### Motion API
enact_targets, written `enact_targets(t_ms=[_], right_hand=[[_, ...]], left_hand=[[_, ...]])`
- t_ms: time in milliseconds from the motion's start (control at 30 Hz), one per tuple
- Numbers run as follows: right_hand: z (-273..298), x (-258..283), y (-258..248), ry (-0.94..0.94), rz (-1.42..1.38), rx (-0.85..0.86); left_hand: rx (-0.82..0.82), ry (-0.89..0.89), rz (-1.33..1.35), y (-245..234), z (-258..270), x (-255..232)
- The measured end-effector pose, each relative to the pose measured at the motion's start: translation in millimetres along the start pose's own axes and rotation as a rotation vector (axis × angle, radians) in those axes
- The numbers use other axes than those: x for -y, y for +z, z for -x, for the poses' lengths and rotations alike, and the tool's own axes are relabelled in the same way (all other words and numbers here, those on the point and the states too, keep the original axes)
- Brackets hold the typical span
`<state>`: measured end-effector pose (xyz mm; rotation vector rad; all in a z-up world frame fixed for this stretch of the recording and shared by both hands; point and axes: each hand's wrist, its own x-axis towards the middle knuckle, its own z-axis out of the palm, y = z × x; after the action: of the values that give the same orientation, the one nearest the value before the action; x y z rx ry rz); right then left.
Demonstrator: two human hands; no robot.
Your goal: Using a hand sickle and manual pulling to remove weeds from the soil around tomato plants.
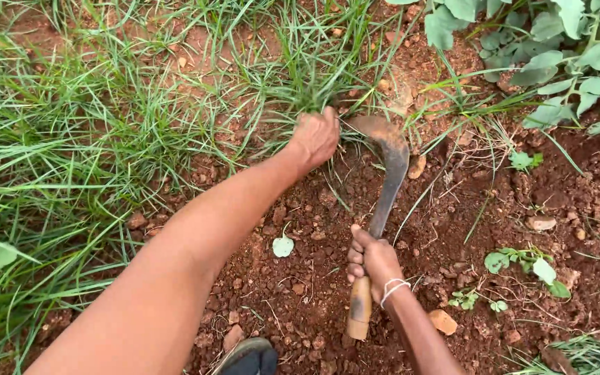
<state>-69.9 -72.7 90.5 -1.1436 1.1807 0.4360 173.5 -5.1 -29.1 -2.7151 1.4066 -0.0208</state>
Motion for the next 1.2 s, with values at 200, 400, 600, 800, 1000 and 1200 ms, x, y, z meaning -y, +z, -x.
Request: enact_targets(t_ms=[200,400,600,800,1000,1200], right_hand=[[7.5,-5.5,5.9,-0.059,-0.015,-0.078],[12.3,-33.8,-15.2,-0.158,-0.006,-0.091],[47.3,1.2,-37.2,-0.493,-0.153,-0.401],[1.6,5.3,35.5,-0.899,-0.812,-0.200],[7.7,-26.8,54.6,-0.083,-0.237,0.007],[-7.4,2.5,37.1,-0.555,-0.350,-0.303]], left_hand=[[0.198,0.176,-0.039,2.0,-21.1,9.0],[0.128,0.181,0.134,21.5,9.4,5.3],[-0.006,0.263,0.196,1.7,103.7,10.5],[0.066,0.196,0.100,-19.7,140.2,52.2],[0.011,0.159,0.177,-50.8,135.4,62.1],[-0.077,0.283,0.054,-33.8,83.1,45.0]])
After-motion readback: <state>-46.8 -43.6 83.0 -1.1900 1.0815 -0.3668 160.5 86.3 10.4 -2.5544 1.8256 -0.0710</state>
